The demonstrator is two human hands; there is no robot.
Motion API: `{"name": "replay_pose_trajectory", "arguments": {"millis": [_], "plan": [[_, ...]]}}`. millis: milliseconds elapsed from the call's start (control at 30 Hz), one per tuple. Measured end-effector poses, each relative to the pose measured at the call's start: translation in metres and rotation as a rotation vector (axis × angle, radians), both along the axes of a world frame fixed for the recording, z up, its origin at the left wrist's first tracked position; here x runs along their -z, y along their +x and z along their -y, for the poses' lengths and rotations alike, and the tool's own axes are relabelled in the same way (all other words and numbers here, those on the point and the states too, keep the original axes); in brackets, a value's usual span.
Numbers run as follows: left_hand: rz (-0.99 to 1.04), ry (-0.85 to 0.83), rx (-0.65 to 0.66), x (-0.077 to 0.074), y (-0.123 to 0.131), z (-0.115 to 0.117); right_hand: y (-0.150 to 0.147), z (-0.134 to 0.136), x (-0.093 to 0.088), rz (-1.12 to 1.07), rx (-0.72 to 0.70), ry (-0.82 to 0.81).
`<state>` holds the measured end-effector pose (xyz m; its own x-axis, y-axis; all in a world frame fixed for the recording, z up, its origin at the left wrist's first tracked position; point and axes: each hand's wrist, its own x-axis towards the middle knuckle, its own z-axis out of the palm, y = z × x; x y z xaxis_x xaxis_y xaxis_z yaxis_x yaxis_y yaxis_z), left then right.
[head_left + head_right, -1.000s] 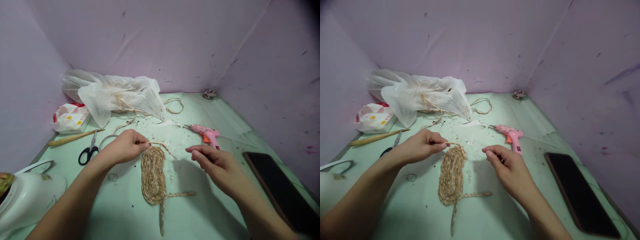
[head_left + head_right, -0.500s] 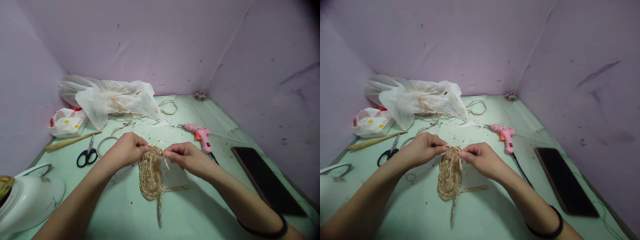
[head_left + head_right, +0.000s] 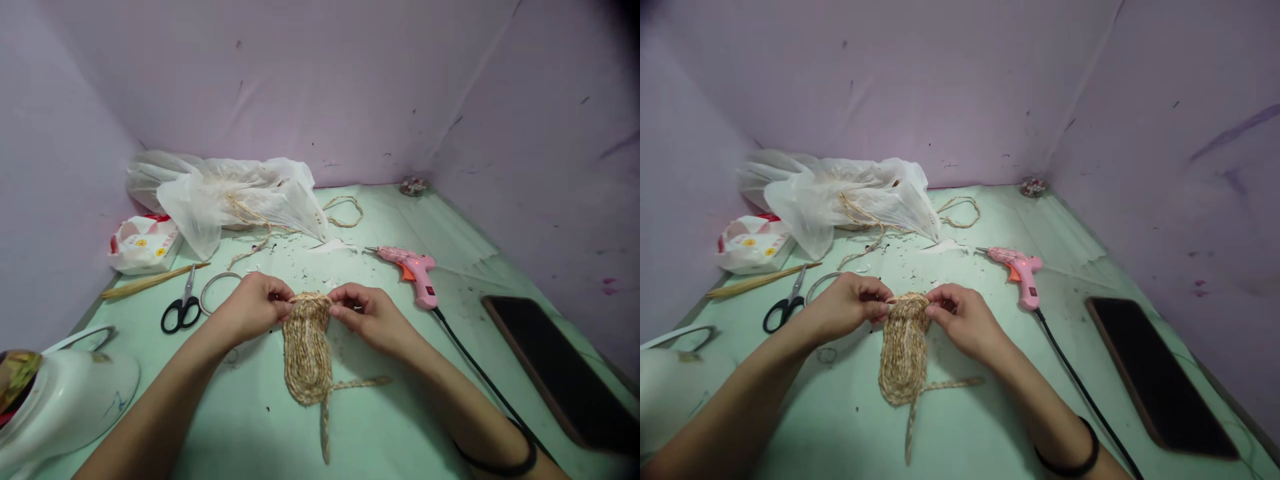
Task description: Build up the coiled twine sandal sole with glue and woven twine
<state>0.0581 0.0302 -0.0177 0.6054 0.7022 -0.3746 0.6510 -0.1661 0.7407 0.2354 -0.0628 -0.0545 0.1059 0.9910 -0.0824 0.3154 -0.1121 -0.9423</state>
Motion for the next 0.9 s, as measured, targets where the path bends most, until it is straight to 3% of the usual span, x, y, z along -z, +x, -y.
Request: {"name": "replay_pose_trajectory", "arguments": {"millis": [467,900], "plan": [[-0.057,0.179,0.026,0.014,0.001,-0.008,-0.003,0.001,0.026,0.034,0.079,0.025],[-0.090,0.166,0.095,0.023,-0.003,-0.009,-0.012,0.006,0.018,0.373,0.130,0.045]]}}
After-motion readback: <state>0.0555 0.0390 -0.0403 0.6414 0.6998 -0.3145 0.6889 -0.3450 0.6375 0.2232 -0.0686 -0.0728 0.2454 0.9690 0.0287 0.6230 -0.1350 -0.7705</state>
